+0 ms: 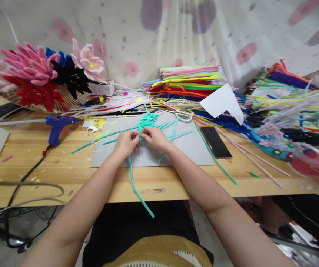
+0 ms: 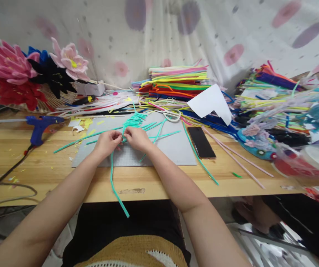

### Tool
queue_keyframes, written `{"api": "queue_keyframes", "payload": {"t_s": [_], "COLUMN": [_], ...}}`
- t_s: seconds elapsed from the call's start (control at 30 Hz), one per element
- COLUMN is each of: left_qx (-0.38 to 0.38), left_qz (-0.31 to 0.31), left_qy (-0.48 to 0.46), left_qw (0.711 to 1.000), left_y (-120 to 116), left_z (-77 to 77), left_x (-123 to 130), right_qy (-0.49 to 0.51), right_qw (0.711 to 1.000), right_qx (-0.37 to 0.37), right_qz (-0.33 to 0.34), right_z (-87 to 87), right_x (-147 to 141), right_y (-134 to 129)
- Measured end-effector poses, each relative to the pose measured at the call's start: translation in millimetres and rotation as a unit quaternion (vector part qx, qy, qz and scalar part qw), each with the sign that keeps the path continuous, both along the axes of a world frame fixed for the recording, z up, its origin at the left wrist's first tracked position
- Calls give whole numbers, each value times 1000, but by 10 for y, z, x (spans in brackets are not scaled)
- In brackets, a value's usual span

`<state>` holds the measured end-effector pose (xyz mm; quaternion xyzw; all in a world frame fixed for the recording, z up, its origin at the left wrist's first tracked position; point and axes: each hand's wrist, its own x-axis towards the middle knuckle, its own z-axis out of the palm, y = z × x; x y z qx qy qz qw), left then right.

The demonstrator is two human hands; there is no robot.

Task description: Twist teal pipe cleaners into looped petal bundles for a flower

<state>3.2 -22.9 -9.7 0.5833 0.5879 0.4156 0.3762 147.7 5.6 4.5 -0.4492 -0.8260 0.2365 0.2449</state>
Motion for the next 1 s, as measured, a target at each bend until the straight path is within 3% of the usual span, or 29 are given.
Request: {"api": "queue_keyframes", "payload": {"t_s": [0.07, 0.23, 0.33, 0.5, 0.57, 0.77, 1.0], "left_qx": [-2, -101, -118, -32, 10, 43, -7], "left_qz": [18, 21, 32, 166, 188, 187, 145], "left_qy": [-3, -188, -230, -255, -283, -364, -387], "left_qw": [1000, 977, 966, 952, 941, 911, 911], "left_y": [8, 13, 34, 122, 142, 129, 103], "left_z": [-10, 77, 103, 70, 62, 12, -40], "left_x": [7, 23, 2, -62, -77, -87, -29], "right_qy": [-2, -15, -26, -45, -58, -98, -187], "right_qw": [1000, 1000, 999, 997, 995, 993, 979], "right_qx": [4, 20, 26, 57, 62, 43, 80], "right_qz": [-13, -15, -9, -35, -52, -56, 28], "right_z": [-2, 5, 2, -11, -19, -63, 46], "right_x": [-15, -54, -48, 85, 157, 343, 394], "right_y": [-2, -33, -42, 40, 89, 184, 167]}}
